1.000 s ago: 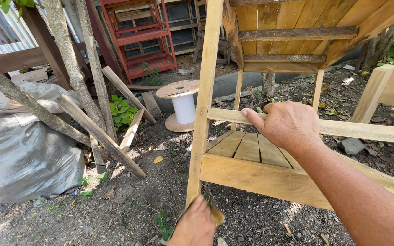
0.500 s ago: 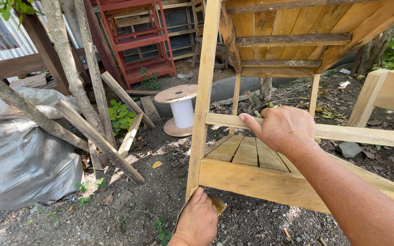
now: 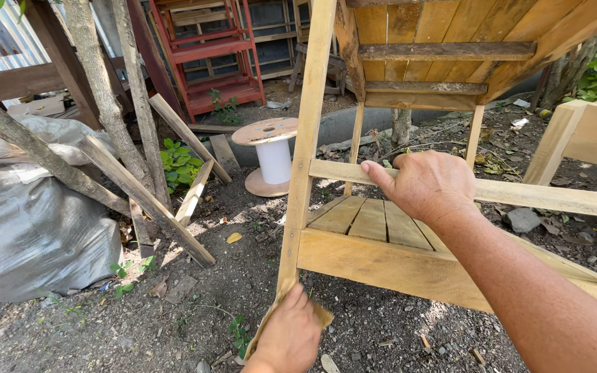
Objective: The person sands a wooden chair frame outdoors, holding the chair steady with one hand while rubbing sandpaper over the seat slats, rails, and legs. They reposition the chair and continue sanding different surfaces including the underside and lower rails.
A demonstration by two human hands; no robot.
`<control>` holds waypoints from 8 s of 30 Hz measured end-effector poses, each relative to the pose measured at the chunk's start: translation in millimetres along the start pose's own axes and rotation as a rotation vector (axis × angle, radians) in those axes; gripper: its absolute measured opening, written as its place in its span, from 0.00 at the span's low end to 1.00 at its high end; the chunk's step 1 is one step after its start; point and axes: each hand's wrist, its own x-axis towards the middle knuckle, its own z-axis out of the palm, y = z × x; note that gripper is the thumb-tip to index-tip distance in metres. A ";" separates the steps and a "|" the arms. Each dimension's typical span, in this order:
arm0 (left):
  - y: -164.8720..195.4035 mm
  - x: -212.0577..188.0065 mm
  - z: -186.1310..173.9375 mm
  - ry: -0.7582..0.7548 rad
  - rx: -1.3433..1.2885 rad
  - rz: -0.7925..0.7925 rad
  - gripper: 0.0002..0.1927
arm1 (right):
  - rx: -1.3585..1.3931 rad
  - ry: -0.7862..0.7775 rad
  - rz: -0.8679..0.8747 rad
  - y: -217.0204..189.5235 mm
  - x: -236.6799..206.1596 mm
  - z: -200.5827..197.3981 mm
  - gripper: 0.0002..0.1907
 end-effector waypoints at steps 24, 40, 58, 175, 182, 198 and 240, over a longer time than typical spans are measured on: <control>-14.6 2.0 -9.2 0.179 0.030 0.017 0.20 | -0.007 0.002 0.006 0.6 0.8 -2.1 0.41; -40.5 -24.4 -61.3 1.173 -0.991 -0.693 0.25 | -0.004 0.008 -0.003 -0.1 -0.9 -1.6 0.40; -11.5 34.4 -23.1 1.063 -0.813 -0.637 0.26 | 0.017 -0.023 0.017 -4.6 3.8 -6.6 0.40; -41.4 46.7 -68.7 0.972 -0.618 -0.137 0.40 | 0.061 0.240 -0.251 66.5 -15.6 6.6 0.29; -16.4 58.1 -61.0 1.010 -0.611 -0.287 0.34 | -0.179 0.538 -0.165 186.5 -76.4 14.2 0.30; 4.1 64.9 -75.5 1.177 -0.649 -0.423 0.31 | -0.096 0.644 -0.219 201.3 -89.5 27.9 0.31; 147.9 141.2 -109.9 1.156 -0.746 -0.084 0.26 | -0.079 0.590 -0.124 193.5 -79.7 25.9 0.27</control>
